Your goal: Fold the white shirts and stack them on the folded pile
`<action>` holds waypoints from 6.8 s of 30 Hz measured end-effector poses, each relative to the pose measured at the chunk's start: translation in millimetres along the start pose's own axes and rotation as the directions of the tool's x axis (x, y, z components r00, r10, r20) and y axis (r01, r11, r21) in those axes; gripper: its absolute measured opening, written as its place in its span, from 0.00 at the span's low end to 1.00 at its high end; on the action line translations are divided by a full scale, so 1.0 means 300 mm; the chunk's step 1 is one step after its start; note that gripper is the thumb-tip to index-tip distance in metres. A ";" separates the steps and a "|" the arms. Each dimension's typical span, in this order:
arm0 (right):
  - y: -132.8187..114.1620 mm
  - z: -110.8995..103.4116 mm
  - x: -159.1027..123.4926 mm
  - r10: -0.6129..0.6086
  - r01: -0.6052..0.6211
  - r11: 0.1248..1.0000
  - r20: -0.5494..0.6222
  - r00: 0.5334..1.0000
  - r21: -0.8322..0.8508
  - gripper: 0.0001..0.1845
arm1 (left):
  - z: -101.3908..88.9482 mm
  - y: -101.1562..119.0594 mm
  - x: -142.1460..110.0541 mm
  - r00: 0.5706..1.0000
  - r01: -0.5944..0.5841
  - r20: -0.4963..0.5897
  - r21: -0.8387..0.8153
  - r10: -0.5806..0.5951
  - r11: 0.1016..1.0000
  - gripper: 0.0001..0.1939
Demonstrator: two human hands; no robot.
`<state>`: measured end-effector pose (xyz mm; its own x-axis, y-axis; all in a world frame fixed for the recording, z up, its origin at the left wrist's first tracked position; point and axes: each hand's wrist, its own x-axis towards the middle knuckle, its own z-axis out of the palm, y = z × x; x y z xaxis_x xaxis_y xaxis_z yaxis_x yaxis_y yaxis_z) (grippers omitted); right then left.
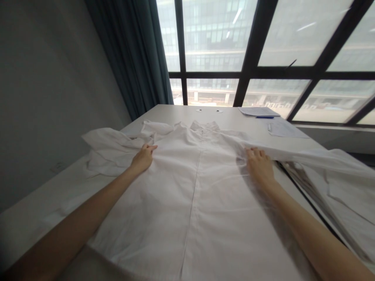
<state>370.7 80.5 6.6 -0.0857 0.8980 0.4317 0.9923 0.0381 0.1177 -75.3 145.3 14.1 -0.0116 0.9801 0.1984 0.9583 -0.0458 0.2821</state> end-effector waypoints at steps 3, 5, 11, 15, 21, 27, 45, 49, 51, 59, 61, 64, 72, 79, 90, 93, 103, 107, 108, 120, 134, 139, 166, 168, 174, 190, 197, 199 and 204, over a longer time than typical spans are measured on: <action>-0.059 0.014 -0.034 -0.220 0.207 0.959 0.046 0.974 0.193 0.23 | -0.009 -0.014 0.002 1.000 0.010 -0.003 -0.050 -0.010 0.999 0.25; -0.083 0.041 -0.067 -0.299 0.261 0.922 0.097 0.949 0.287 0.23 | -0.026 -0.026 -0.001 1.000 0.008 0.009 -0.076 -0.008 0.997 0.25; -0.092 0.071 -0.124 -0.247 0.192 0.933 0.153 0.957 0.305 0.25 | -0.095 -0.077 -0.032 0.993 0.035 0.120 -0.292 0.001 0.956 0.26; -0.202 -0.088 -0.164 -0.356 0.268 0.835 0.100 0.929 0.480 0.20 | -0.133 -0.091 -0.059 0.980 0.053 0.191 -0.505 0.051 0.862 0.28; -0.490 -0.366 -0.341 -0.787 0.377 0.444 0.153 0.597 0.813 0.24 | -0.210 -0.053 -0.090 0.952 0.099 0.301 -0.471 0.054 0.877 0.28; -0.585 -0.313 -0.459 -0.821 0.555 0.443 0.069 0.567 0.704 0.13 | -0.262 -0.057 -0.083 0.921 -0.035 0.348 -0.371 0.174 0.928 0.26; -0.269 -0.170 -0.258 -0.462 0.316 0.796 0.181 0.868 0.516 0.24 | -0.042 0.130 -0.213 0.850 -0.521 0.165 0.120 0.501 0.845 0.22; -0.214 -0.095 -0.301 -0.398 0.279 0.870 0.247 0.883 0.406 0.29 | 0.039 0.130 -0.257 0.822 -0.549 0.240 0.095 0.516 0.830 0.28; -0.208 -0.098 -0.319 -0.392 0.280 0.876 0.243 0.887 0.392 0.29 | 0.051 0.117 -0.262 0.816 -0.558 0.234 0.079 0.529 0.826 0.28; -0.206 -0.120 -0.339 -0.387 0.278 0.892 0.282 0.878 0.357 0.30 | 0.038 0.080 -0.258 0.802 -0.575 0.271 0.111 0.532 0.811 0.30; -0.194 -0.115 -0.355 -0.372 0.271 0.898 0.271 0.888 0.348 0.30 | 0.026 0.056 -0.258 0.804 -0.571 0.283 0.122 0.523 0.812 0.31; -0.171 -0.111 -0.388 -0.345 0.253 0.904 0.239 0.908 0.345 0.30 | 0.008 0.012 -0.264 0.812 -0.559 0.284 0.127 0.510 0.820 0.31; -0.118 -0.157 -0.345 -0.361 0.255 0.868 0.189 0.913 0.426 0.21 | -0.010 -0.022 -0.255 0.846 -0.519 0.199 0.092 0.495 0.850 0.29; -0.168 -0.065 -0.043 -0.410 0.325 0.790 0.052 0.911 0.520 0.17 | 0.026 0.183 -0.089 0.856 -0.495 0.214 0.074 0.471 0.866 0.24; -0.298 0.101 0.091 -0.318 0.210 0.889 0.219 0.923 0.406 0.28 | 0.163 0.300 -0.016 0.837 -0.532 0.229 0.128 0.497 0.837 0.29; -0.271 0.109 0.096 -0.229 0.128 0.945 0.327 0.917 0.302 0.31 | 0.151 0.282 -0.005 0.842 -0.515 0.267 0.139 0.469 0.846 0.31; -0.050 0.150 0.134 0.081 -0.125 0.988 0.382 0.921 0.093 0.33 | 0.130 0.118 0.059 0.941 -0.294 0.240 0.240 0.237 0.925 0.35; -0.044 0.152 0.128 0.089 -0.124 0.990 0.389 0.917 0.066 0.33 | 0.129 0.118 0.054 0.941 -0.292 0.246 0.241 0.233 0.925 0.35; -0.048 0.153 0.126 0.091 -0.124 0.990 0.391 0.916 0.060 0.33 | 0.127 0.122 0.051 0.940 -0.293 0.251 0.240 0.232 0.925 0.35; -0.051 0.095 0.171 0.007 -0.028 0.999 0.427 0.904 0.042 0.26 | 0.071 0.204 0.081 0.936 -0.277 0.285 0.235 0.207 0.932 0.33; -0.225 0.260 0.426 -0.119 0.051 0.977 0.326 0.938 0.209 0.26 | 0.210 0.341 0.151 0.883 -0.442 0.255 0.172 0.394 0.880 0.29; -0.093 0.305 0.464 0.047 -0.110 0.984 0.382 0.923 0.143 0.31 | 0.212 0.331 0.149 0.881 -0.440 0.264 0.159 0.392 0.884 0.30; -0.126 0.301 0.448 0.099 -0.158 0.979 0.369 0.924 0.132 0.34 | 0.221 0.209 0.460 0.961 -0.108 0.270 0.160 0.062 0.981 0.37; -0.099 0.305 0.447 0.137 -0.192 0.974 0.372 0.918 0.116 0.35 | 0.219 0.205 0.461 0.965 -0.083 0.258 0.172 0.036 0.982 0.37; -0.098 0.308 0.445 0.174 -0.224 0.969 0.358 0.917 0.101 0.35 | 0.214 0.256 0.439 0.982 -0.008 0.184 0.230 -0.036 0.973 0.32; -0.335 0.276 0.534 -0.110 0.032 0.971 0.324 0.940 0.236 0.26 | 0.266 0.427 0.407 0.918 -0.291 0.313 0.119 0.242 0.949 0.31; -0.320 0.304 0.540 -0.073 -0.023 0.972 0.394 0.916 0.233 0.30 | 0.271 0.404 0.427 0.921 -0.267 0.322 0.111 0.220 0.957 0.36; -0.269 0.309 0.542 -0.028 -0.067 0.975 0.414 0.910 0.214 0.32 | 0.268 0.374 0.438 0.927 -0.244 0.320 0.119 0.196 0.962 0.38; -0.105 0.316 0.526 0.127 -0.210 0.967 0.436 0.891 0.146 0.35 | 0.239 0.255 0.463 0.947 -0.161 0.302 0.153 0.109 0.975 0.40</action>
<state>334.5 262.5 -13.8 0.0890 0.9960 0.0101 0.9904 -0.0875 -0.1070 16.9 291.8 -4.0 0.1792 0.9817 -0.0645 0.9800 -0.1723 0.0993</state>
